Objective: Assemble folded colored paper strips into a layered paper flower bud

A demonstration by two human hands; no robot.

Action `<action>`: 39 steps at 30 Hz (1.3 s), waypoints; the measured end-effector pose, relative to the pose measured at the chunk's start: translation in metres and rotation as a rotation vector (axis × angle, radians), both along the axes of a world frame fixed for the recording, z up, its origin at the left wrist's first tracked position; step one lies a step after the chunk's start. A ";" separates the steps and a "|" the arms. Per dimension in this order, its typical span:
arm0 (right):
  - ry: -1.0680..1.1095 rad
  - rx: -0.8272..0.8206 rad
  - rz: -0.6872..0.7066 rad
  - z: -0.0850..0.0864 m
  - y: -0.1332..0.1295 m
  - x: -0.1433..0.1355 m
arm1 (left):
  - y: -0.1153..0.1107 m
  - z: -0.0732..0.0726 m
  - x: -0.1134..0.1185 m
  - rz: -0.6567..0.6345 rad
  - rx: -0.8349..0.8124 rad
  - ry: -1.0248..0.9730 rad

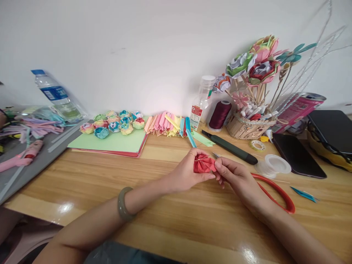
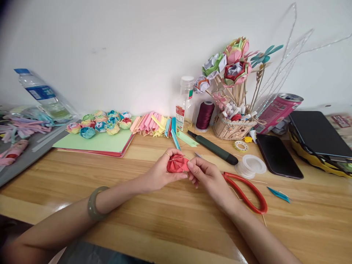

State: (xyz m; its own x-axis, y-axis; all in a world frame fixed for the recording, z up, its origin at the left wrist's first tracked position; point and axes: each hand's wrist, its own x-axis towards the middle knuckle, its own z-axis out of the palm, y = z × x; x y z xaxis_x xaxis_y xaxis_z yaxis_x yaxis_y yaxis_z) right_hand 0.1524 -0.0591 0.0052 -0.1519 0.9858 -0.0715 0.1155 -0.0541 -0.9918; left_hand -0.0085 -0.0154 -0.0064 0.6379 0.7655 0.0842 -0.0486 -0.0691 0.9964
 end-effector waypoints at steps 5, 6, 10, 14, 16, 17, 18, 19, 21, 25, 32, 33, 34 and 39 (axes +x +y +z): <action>-0.047 0.025 0.005 -0.003 0.000 0.001 | -0.005 0.005 0.002 0.001 0.011 -0.140; -0.051 0.019 0.008 -0.003 -0.001 0.000 | -0.006 0.006 0.002 0.004 0.010 -0.157; 0.011 -0.022 0.023 -0.003 -0.003 -0.003 | -0.011 0.009 0.003 0.026 -0.028 -0.196; 0.052 -0.031 0.045 -0.005 -0.002 -0.003 | -0.012 0.010 0.003 0.037 -0.158 -0.256; -0.029 0.002 0.015 -0.007 0.000 0.000 | -0.009 0.009 0.003 0.041 -0.288 -0.318; -0.076 0.034 -0.022 -0.007 0.001 0.002 | -0.007 0.009 0.004 0.027 -0.361 -0.357; -0.111 0.080 -0.068 -0.007 0.001 0.003 | -0.005 0.008 0.004 -0.003 -0.432 -0.393; -0.127 0.139 -0.113 -0.007 0.001 0.005 | -0.003 0.008 0.004 -0.041 -0.487 -0.422; -0.125 0.272 -0.156 -0.006 0.000 0.007 | 0.000 0.007 0.004 -0.109 -0.570 -0.440; -0.226 0.448 -0.047 -0.003 -0.004 0.005 | 0.002 0.007 0.005 -0.092 -0.708 -0.430; -0.400 0.416 -0.030 -0.004 -0.002 -0.006 | -0.003 -0.001 0.011 -0.205 -0.847 -0.344; -0.408 0.401 -0.049 -0.005 -0.002 -0.006 | -0.003 -0.002 0.011 -0.206 -0.833 -0.341; -0.413 0.402 -0.072 -0.006 -0.001 -0.005 | -0.002 -0.003 0.011 -0.175 -0.807 -0.345; -0.508 0.549 -0.154 -0.009 -0.001 0.003 | -0.003 0.001 0.008 0.086 -0.550 -0.366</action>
State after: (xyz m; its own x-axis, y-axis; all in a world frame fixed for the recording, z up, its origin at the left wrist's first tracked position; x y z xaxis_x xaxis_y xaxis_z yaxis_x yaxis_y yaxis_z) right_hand 0.1551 -0.0603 -0.0039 -0.0895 0.9076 0.4101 0.5958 0.3787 -0.7082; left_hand -0.0003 -0.0181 -0.0053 0.5771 0.8057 -0.1335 -0.4078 0.4259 0.8077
